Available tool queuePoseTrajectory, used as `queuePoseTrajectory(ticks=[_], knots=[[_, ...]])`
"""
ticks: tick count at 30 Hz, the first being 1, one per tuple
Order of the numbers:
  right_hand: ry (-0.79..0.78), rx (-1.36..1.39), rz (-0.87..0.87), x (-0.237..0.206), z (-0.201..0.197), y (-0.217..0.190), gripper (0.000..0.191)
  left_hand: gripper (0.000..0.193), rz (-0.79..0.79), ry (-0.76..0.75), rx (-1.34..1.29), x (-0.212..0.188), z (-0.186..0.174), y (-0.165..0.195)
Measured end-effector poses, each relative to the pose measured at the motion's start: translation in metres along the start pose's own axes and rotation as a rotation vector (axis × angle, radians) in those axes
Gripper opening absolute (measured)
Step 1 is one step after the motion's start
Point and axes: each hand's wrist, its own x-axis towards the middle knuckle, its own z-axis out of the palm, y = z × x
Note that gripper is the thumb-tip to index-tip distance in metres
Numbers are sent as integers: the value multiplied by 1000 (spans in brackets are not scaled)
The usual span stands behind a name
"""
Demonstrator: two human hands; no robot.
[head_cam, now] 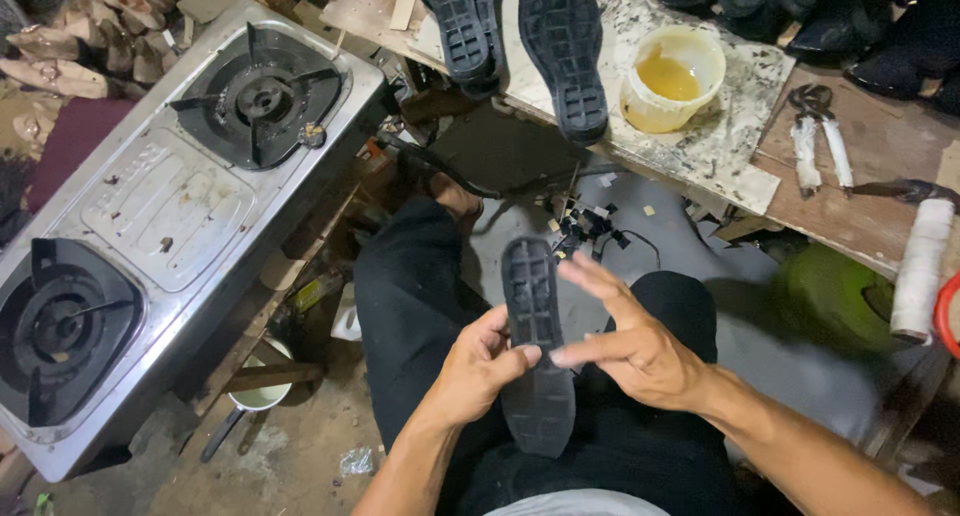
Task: The person sits on the floor of a shoe workshop and applies glue by hand to the tread side of rubber shoe soles, rubbing the adhesive over the sole surface one sole at a time and setting finished soles on the workbench beside a cup of glue.
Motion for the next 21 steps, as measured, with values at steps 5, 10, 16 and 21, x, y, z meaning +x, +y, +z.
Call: queuePoseTrajectory(ticks=[5,10,16,21], knots=[[59,564,485,-20,18,1,40,38,21,147,-199,8,-2,5],[171,534,518,-19,32,7,48,68,-80,11,59,-3,-3,12],[67,79,247,-7,19,5,38,61,-97,9,-16,-8,-13,2],[56,-48,92,4,23,2,43,59,-118,0,-66,-8,-18,-2]])
